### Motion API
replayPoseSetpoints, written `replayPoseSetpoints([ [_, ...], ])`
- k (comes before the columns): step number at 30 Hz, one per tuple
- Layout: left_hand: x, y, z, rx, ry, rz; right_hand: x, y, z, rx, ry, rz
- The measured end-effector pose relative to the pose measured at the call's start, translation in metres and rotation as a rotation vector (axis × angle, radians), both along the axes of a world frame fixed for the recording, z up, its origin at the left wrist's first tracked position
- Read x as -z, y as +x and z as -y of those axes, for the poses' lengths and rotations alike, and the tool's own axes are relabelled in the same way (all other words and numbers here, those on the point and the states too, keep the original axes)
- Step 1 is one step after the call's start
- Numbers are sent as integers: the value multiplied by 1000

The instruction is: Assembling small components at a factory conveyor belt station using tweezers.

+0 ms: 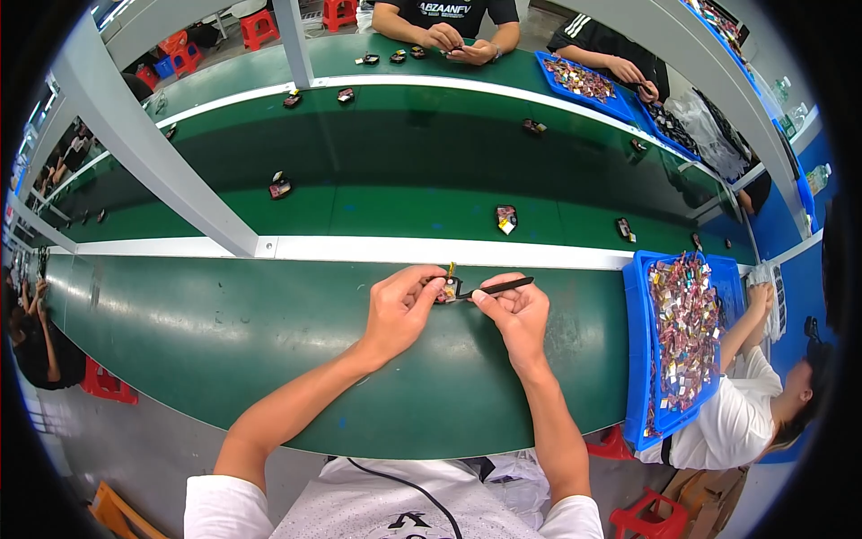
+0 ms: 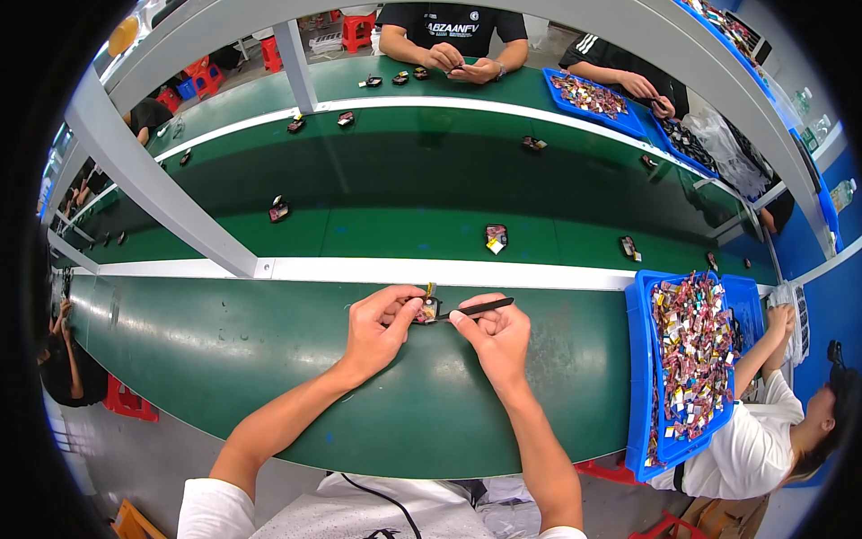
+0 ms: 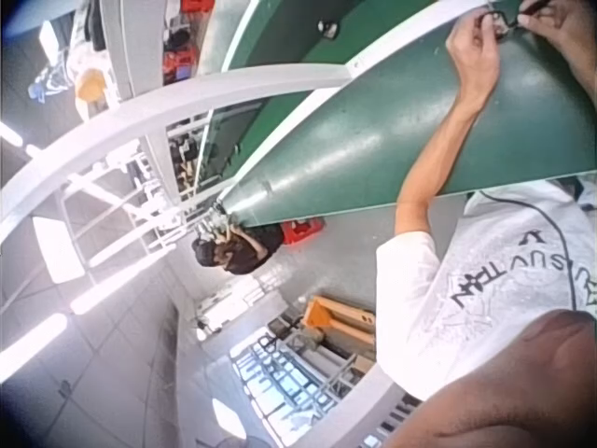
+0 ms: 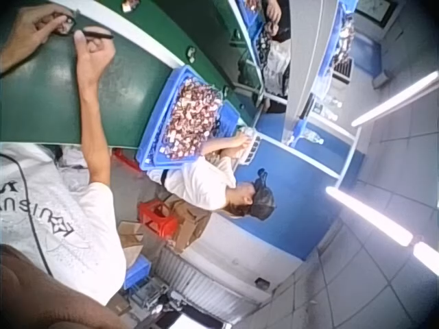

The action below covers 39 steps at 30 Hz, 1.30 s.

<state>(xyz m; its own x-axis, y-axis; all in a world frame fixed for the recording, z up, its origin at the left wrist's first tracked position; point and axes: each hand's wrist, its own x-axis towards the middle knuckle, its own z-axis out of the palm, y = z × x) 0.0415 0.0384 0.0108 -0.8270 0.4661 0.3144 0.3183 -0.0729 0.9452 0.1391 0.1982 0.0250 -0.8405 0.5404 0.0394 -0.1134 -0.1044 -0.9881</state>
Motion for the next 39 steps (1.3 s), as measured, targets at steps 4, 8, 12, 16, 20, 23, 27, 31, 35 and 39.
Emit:
replayPoseSetpoints([
  [4,1,-1,1,7,-19,-25,-1,1,1,-17,-14,26],
  [8,4,-1,1,0,-42,-54,-6,2,1,-28,-61,13],
  [12,4,1,1,-6,-36,-122,-6,4,-3,-36,-55,47],
  [16,5,1,-5,-17,-8,-127,-4,6,-9,-60,-57,50],
  [20,-3,2,-4,2,-26,-53,-5,6,-10,-66,-41,58],
  [23,-4,-2,0,102,-35,142,-8,6,-6,-49,-30,37],
  [27,4,-11,3,303,72,325,-17,8,-10,-60,-97,108],
  [31,-4,-13,5,391,103,416,-18,12,-16,-101,-193,127],
  [35,-1,-15,1,404,116,417,-15,13,-6,-72,-189,13],
  [39,-1,-16,-2,405,105,413,0,14,-4,10,45,-136],
])
